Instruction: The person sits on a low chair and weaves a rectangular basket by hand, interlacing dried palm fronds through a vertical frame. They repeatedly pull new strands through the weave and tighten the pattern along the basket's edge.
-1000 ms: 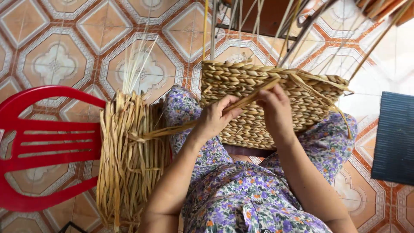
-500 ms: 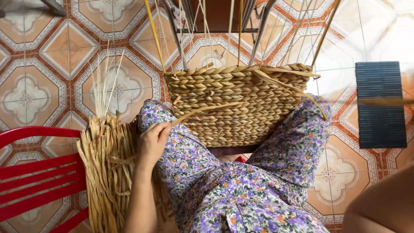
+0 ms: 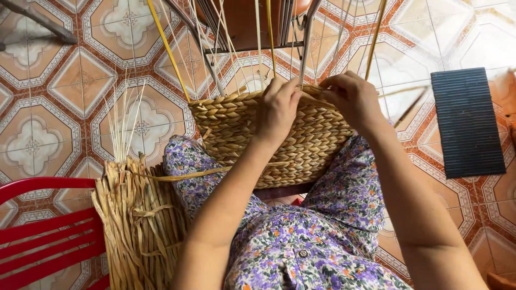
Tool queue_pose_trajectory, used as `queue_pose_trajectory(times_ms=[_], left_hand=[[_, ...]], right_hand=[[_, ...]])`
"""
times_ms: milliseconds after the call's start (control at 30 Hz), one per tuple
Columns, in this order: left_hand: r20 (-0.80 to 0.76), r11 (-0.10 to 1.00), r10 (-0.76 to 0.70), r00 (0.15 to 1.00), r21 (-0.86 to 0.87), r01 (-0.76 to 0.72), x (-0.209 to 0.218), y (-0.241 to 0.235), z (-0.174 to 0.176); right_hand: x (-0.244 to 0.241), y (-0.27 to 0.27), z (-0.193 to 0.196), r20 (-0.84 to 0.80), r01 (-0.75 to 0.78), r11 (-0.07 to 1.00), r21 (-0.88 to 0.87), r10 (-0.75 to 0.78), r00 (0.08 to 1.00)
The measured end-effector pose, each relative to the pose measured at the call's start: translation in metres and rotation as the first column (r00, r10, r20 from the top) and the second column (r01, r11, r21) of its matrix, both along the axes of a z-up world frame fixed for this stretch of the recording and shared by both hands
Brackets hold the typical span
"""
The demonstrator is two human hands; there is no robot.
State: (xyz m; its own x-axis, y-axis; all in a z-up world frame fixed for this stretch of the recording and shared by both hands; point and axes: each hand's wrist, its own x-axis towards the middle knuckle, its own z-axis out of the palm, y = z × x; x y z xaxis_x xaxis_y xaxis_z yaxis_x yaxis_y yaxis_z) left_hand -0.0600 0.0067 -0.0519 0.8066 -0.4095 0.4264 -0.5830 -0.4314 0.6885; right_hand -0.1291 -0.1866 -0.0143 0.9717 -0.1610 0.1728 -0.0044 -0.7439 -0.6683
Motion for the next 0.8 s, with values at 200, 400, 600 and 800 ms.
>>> queue_pose_trajectory(times_ms=[200,400,600,800], left_hand=[[0.129,0.998,0.058,0.990,0.015,-0.060,0.022,-0.024,-0.027],[-0.035,0.957,-0.169,0.985,-0.244,0.156,0.014,0.003,-0.018],[0.077,0.946,-0.303,0.950,-0.101,0.309,0.019,0.008,-0.014],[-0.170,0.976,-0.209,0.963,0.022,0.215,0.046,-0.011,-0.020]], right_hand=[[0.017,-0.004,-0.013,0.105,-0.013,0.992,-0.126,0.027,0.994],[0.028,0.000,-0.010,-0.003,-0.045,0.995,-0.091,0.045,0.999],[0.039,0.007,-0.025,0.055,-0.147,0.937,-0.318,0.173,0.983],[0.003,0.032,-0.016,0.301,0.103,0.901,-0.422,0.032,0.953]])
